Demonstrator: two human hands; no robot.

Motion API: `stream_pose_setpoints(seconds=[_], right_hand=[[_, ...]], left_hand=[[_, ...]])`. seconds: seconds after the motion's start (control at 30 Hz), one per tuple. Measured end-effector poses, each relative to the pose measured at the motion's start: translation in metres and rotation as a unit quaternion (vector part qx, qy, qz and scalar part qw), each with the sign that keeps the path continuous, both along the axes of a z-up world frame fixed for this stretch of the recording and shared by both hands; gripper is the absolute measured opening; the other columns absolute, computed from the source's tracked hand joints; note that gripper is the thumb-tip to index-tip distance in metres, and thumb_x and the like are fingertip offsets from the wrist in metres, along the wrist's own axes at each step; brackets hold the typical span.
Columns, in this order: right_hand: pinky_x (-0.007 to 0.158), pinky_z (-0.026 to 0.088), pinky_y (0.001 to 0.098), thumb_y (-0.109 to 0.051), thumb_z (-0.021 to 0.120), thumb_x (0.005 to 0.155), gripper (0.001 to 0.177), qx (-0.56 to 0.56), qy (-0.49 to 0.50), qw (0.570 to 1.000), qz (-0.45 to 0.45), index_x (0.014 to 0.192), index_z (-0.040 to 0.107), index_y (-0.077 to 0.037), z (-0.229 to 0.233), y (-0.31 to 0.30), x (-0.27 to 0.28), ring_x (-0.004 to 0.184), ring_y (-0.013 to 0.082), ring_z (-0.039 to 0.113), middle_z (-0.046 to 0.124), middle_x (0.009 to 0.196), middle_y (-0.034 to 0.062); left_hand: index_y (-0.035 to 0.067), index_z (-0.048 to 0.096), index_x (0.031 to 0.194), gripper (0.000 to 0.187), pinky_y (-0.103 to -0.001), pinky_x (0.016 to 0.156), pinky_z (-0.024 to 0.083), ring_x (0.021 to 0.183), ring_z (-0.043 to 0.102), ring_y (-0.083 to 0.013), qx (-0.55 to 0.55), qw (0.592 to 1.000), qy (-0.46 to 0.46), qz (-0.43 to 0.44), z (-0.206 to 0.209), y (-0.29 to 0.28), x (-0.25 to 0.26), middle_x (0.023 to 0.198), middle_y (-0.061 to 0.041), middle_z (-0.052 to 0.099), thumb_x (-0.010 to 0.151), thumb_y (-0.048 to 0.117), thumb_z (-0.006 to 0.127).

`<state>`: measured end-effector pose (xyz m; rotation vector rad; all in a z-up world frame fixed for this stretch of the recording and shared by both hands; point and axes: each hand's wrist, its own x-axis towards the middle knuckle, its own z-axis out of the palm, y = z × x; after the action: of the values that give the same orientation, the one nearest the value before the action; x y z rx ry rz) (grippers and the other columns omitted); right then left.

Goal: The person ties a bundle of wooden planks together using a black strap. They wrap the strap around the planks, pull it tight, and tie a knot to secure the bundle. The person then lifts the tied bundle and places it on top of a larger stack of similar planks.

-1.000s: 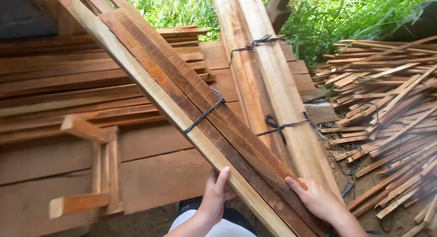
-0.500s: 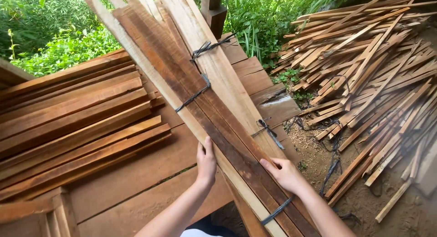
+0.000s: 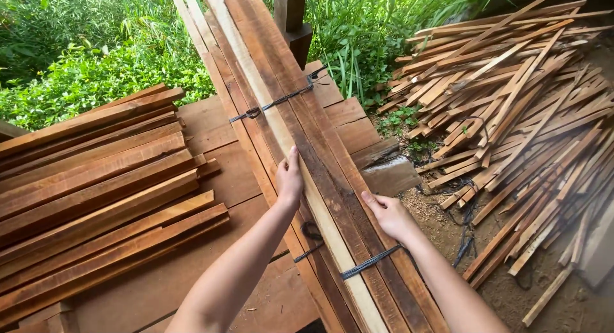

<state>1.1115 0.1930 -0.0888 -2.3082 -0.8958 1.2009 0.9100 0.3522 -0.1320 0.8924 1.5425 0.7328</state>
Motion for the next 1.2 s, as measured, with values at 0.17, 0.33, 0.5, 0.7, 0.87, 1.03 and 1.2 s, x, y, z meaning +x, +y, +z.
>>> stream_pose_setpoints(seconds=[0.17,0.33,0.5,0.7,0.87,1.03,1.2], right_hand=[[0.101,0.052,0.0438,-0.062,0.057,0.098,0.051,0.018,0.006,1.000,-0.013,0.122,0.078,-0.023,0.019,0.008,-0.004,0.122,0.0327,0.066,0.077,0.117,0.0142],[0.101,0.051,0.0441,-0.061,0.058,0.100,0.050,0.053,0.015,0.998,-0.026,0.120,0.079,-0.020,-0.037,0.006,0.035,0.120,0.0323,0.066,0.077,0.116,0.0148],[0.099,0.053,0.0424,-0.048,0.055,0.105,0.044,0.057,-0.046,0.997,0.014,0.124,0.078,-0.016,0.030,0.023,0.001,0.116,0.0315,0.070,0.076,0.120,0.0127],[0.108,0.050,0.0493,-0.065,0.058,0.094,0.067,-0.004,-0.090,0.995,0.048,0.143,0.060,-0.019,-0.062,0.018,-0.015,0.128,0.0346,0.061,0.069,0.133,0.0174],[0.113,0.044,0.0508,-0.065,0.058,0.092,0.074,-0.017,-0.074,0.995,0.062,0.132,0.067,-0.003,-0.035,0.014,-0.009,0.135,0.0398,0.054,0.062,0.139,0.0232],[0.103,0.051,0.0519,-0.065,0.052,0.094,0.068,-0.040,-0.097,0.991,0.083,0.114,0.074,-0.004,-0.059,0.015,0.000,0.122,0.0411,0.065,0.074,0.116,0.0252],[0.097,0.053,0.0531,-0.060,0.047,0.097,0.066,-0.032,-0.158,0.977,0.137,0.106,0.074,0.000,-0.037,0.020,-0.001,0.113,0.0428,0.069,0.075,0.107,0.0274]], left_hand=[[0.003,0.063,0.137,0.091,-0.046,0.106,0.049,0.129,0.061,-0.0339,-0.011,1.000,0.003,-0.011,-0.018,0.016,0.010,0.128,-0.022,0.069,0.089,0.080,0.055],[0.001,0.065,0.133,0.091,-0.048,0.105,0.049,0.127,0.062,-0.0367,0.001,1.000,0.017,-0.021,-0.010,0.017,0.021,0.124,-0.023,0.071,0.088,0.079,0.056],[-0.002,0.035,0.157,0.089,-0.053,0.125,0.023,0.150,0.033,-0.0419,0.098,0.979,0.121,-0.131,0.000,0.021,0.008,0.156,-0.031,0.040,0.101,0.067,0.044],[-0.009,0.017,0.159,0.079,-0.059,0.122,0.023,0.147,0.028,-0.0535,0.158,0.982,0.053,-0.094,-0.001,-0.059,0.012,0.156,-0.043,0.028,0.106,0.039,0.050],[-0.008,0.015,0.160,0.077,-0.058,0.123,0.021,0.149,0.025,-0.0526,0.127,0.985,0.018,-0.114,-0.025,-0.098,0.012,0.158,-0.042,0.025,0.107,0.037,0.048],[-0.004,0.009,0.162,0.082,-0.059,0.123,0.021,0.150,0.024,-0.0513,0.070,0.988,0.014,-0.135,-0.041,-0.116,0.019,0.159,-0.041,0.022,0.107,0.043,0.046],[-0.002,-0.001,0.163,0.079,-0.056,0.126,0.006,0.155,0.007,-0.0467,0.045,0.994,-0.072,-0.062,-0.064,-0.121,0.038,0.166,-0.034,0.005,0.111,0.045,0.034]])
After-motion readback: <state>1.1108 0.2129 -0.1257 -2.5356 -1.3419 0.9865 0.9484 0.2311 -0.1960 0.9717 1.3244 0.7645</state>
